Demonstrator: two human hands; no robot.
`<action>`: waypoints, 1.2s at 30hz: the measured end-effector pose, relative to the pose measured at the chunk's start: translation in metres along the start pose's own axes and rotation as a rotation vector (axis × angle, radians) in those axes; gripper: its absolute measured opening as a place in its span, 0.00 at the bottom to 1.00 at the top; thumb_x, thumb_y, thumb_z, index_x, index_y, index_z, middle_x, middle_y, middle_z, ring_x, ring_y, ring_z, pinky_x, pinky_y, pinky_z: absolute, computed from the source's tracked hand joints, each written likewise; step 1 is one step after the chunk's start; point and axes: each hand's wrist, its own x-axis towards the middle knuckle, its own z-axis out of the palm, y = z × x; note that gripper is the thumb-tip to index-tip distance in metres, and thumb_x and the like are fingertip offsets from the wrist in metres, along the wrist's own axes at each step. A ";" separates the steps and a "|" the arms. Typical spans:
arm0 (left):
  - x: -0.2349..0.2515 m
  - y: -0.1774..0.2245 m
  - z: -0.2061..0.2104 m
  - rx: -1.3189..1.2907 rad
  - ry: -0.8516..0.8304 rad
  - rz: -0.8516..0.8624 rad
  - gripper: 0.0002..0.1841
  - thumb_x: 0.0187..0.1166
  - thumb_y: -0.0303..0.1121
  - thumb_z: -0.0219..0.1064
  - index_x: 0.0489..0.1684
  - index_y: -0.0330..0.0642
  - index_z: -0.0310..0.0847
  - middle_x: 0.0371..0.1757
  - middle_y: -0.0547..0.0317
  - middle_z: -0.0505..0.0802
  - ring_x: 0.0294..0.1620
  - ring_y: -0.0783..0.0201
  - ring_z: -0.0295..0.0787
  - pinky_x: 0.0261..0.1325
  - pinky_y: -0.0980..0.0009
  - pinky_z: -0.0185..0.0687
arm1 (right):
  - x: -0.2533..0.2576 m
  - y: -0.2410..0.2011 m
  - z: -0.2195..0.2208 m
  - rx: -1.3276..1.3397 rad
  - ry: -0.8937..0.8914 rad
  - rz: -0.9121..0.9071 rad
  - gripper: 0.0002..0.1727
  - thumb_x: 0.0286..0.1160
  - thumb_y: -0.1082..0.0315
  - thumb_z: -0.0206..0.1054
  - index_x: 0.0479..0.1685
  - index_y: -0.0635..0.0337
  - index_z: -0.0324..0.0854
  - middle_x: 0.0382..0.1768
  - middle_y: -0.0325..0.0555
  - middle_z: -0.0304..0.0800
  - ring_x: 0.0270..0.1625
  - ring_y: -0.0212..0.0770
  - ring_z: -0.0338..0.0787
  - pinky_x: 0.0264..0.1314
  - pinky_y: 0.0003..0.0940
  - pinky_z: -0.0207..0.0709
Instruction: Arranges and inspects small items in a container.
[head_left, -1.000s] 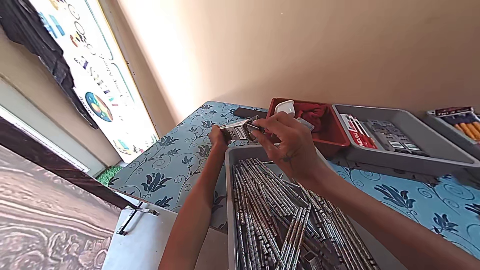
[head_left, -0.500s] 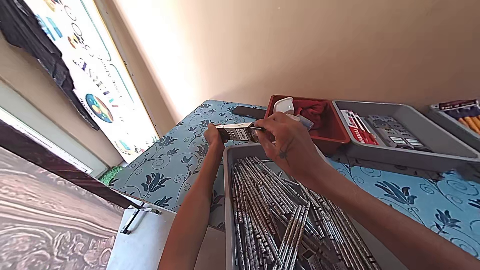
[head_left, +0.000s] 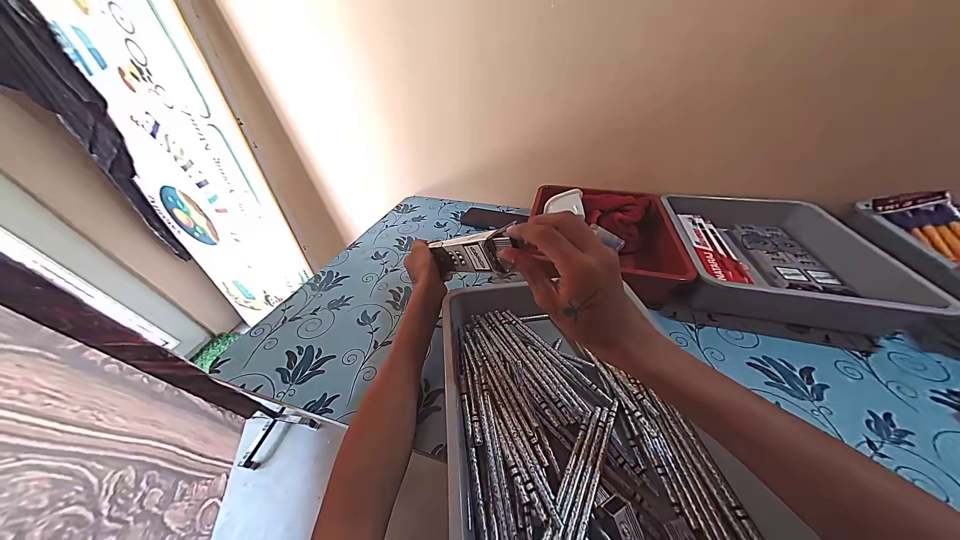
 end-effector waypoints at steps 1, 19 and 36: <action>0.000 0.001 0.000 -0.010 -0.011 0.007 0.16 0.90 0.44 0.46 0.33 0.48 0.71 0.23 0.60 0.78 0.15 0.68 0.71 0.16 0.72 0.66 | -0.001 0.001 0.001 -0.001 0.007 -0.029 0.15 0.84 0.65 0.66 0.61 0.64 0.88 0.53 0.56 0.88 0.49 0.47 0.88 0.46 0.36 0.82; 0.009 -0.004 -0.003 -0.070 -0.031 -0.003 0.17 0.89 0.41 0.47 0.25 0.50 0.66 0.18 0.62 0.74 0.13 0.68 0.66 0.14 0.73 0.62 | -0.010 0.003 0.017 -0.066 -0.115 -0.026 0.23 0.86 0.57 0.62 0.74 0.57 0.83 0.63 0.63 0.82 0.50 0.53 0.88 0.47 0.43 0.83; 0.008 -0.004 -0.006 0.003 -0.001 0.000 0.16 0.90 0.43 0.44 0.32 0.49 0.69 0.24 0.60 0.78 0.17 0.67 0.72 0.17 0.72 0.66 | -0.014 0.001 0.016 -0.056 -0.079 -0.052 0.18 0.85 0.63 0.63 0.65 0.58 0.90 0.54 0.61 0.87 0.41 0.49 0.88 0.40 0.39 0.81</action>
